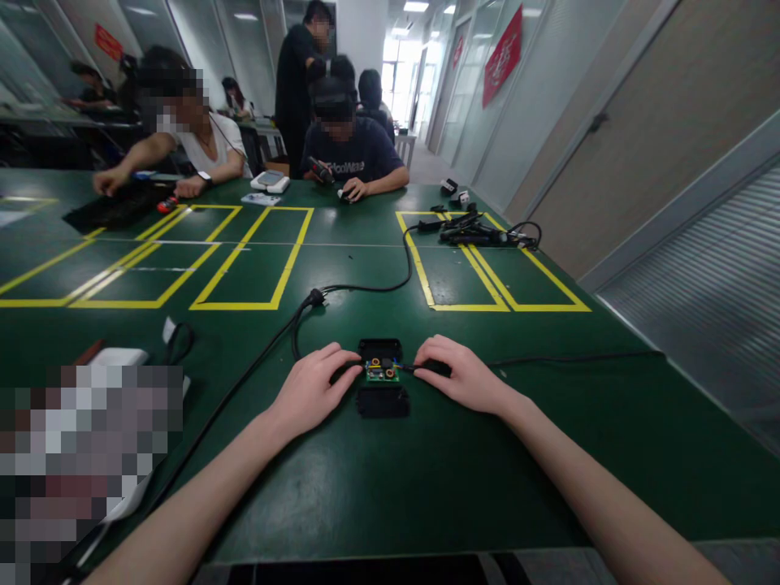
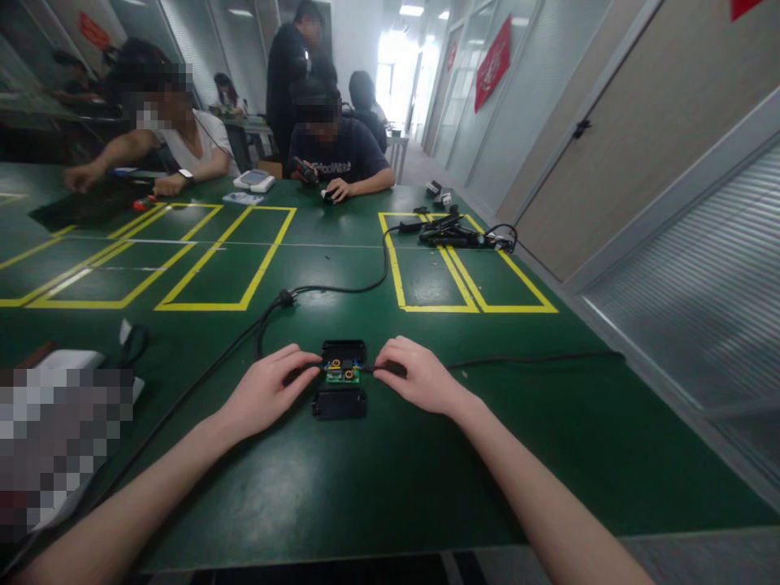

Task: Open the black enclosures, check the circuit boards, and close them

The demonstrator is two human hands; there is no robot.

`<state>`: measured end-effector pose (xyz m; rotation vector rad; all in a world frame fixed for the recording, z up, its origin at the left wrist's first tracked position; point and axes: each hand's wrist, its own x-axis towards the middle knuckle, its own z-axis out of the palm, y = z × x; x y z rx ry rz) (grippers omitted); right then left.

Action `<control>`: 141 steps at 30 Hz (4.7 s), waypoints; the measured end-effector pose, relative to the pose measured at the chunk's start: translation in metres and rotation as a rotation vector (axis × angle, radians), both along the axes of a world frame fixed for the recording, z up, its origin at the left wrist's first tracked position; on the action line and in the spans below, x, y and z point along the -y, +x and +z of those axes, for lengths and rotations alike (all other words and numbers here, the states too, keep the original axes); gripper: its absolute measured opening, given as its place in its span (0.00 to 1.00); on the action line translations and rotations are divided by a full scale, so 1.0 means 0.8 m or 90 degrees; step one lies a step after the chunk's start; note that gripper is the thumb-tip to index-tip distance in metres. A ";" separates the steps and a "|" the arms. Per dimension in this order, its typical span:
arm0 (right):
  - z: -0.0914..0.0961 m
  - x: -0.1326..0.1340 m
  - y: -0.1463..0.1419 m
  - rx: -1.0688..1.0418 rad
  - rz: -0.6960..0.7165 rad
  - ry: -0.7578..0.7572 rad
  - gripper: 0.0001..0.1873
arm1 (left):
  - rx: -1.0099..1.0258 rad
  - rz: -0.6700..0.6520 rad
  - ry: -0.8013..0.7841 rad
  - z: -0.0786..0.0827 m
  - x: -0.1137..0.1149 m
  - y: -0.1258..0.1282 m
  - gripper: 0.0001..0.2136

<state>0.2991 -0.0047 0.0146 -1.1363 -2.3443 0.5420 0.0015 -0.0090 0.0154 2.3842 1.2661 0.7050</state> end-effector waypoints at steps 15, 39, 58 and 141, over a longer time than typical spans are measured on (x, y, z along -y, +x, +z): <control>0.010 0.025 -0.016 -0.075 0.037 -0.063 0.13 | 0.136 -0.038 -0.030 0.015 0.012 -0.003 0.07; 0.011 0.024 -0.018 -0.028 0.031 -0.063 0.03 | 0.052 -0.062 -0.074 0.007 0.009 -0.004 0.05; 0.003 0.018 -0.020 -0.064 0.078 -0.007 0.04 | 0.050 -0.088 -0.039 0.004 0.009 -0.004 0.07; -0.015 0.016 -0.039 -0.218 0.006 0.131 0.12 | -0.004 -0.096 0.016 -0.001 0.014 0.001 0.34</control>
